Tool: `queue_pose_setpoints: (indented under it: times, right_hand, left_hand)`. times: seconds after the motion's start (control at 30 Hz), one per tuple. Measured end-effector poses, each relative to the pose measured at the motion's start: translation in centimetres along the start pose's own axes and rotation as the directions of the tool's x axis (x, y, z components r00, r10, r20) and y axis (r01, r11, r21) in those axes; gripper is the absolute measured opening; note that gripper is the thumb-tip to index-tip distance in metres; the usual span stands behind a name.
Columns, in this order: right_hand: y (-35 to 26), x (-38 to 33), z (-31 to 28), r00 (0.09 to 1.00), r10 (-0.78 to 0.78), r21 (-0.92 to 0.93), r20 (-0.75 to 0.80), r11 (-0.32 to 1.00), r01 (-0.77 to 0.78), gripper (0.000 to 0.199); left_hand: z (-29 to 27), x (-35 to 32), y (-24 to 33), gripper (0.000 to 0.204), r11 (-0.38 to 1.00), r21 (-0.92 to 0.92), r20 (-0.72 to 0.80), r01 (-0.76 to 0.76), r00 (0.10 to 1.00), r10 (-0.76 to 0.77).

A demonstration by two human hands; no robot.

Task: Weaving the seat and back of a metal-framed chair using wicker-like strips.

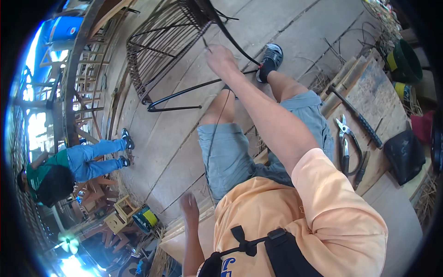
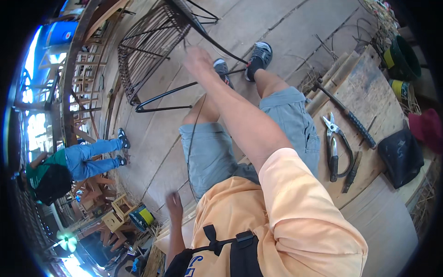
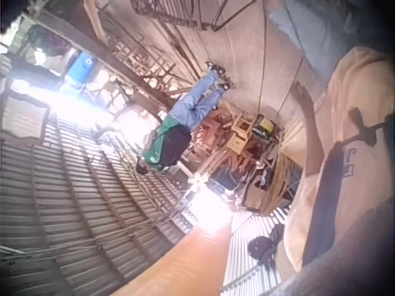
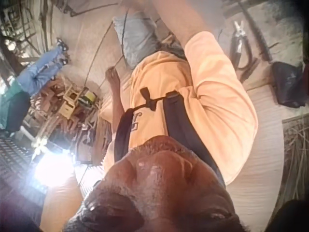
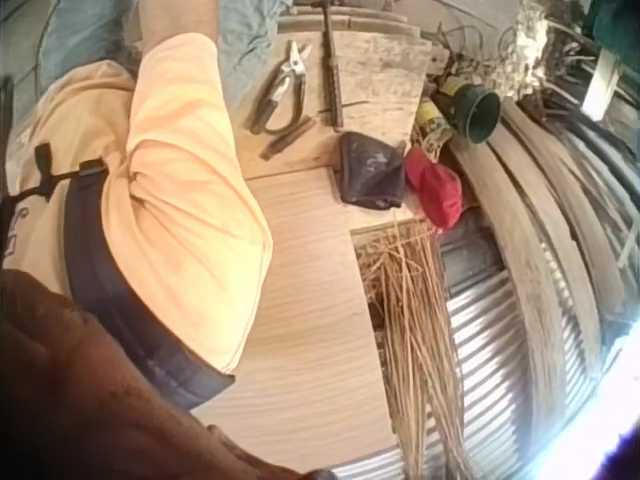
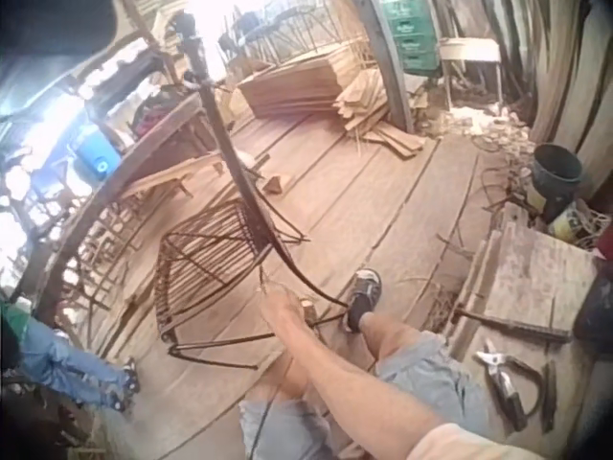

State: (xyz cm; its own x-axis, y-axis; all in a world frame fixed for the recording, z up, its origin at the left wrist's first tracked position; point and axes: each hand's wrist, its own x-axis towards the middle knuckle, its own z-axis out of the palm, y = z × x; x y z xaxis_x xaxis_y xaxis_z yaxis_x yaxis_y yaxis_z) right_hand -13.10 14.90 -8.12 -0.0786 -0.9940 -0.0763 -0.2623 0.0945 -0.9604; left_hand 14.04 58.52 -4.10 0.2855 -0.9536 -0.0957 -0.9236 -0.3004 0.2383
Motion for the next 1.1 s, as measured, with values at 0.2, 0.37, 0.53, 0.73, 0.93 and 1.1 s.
queue_pose_setpoints:
  times: [0.2,0.37,0.53,0.73,0.93,1.1]
  right_hand:
    - [-2.0,-1.5,-1.8,0.994,0.098,0.159,-0.044,0.983,-0.09,0.036]
    - [-1.1,-2.0,-1.1,0.995,0.001,0.113,-0.095,0.994,0.01,0.027]
    - [-0.7,-2.4,-0.9,0.982,-0.067,0.081,-0.176,0.993,0.082,0.024]
    - [-2.8,-2.4,-1.1,0.991,-0.078,0.07,-0.107,0.994,0.086,0.024]
    - [-3.5,-2.5,-1.4,0.991,-0.065,0.138,-0.121,0.987,0.082,0.024]
    - [-5.8,-3.1,-0.6,0.992,-0.023,0.324,-0.121,0.944,0.062,0.028]
  left_hand:
    - [1.0,27.7,19.7,0.029,0.821,0.134,-0.199,-0.556,0.796,0.571]
    - [2.5,40.6,26.9,0.035,0.615,0.262,-0.263,-0.743,0.558,0.787]
    - [4.8,43.7,27.7,0.037,0.608,0.225,-0.24,-0.762,0.561,0.792]
    - [5.8,45.3,26.9,0.031,0.603,0.284,-0.308,-0.746,0.524,0.794]
    - [6.2,45.2,27.4,0.03,0.637,0.259,-0.334,-0.726,0.552,0.764]
    - [5.7,45.8,26.7,0.022,0.609,0.083,-0.406,-0.788,0.532,0.743]
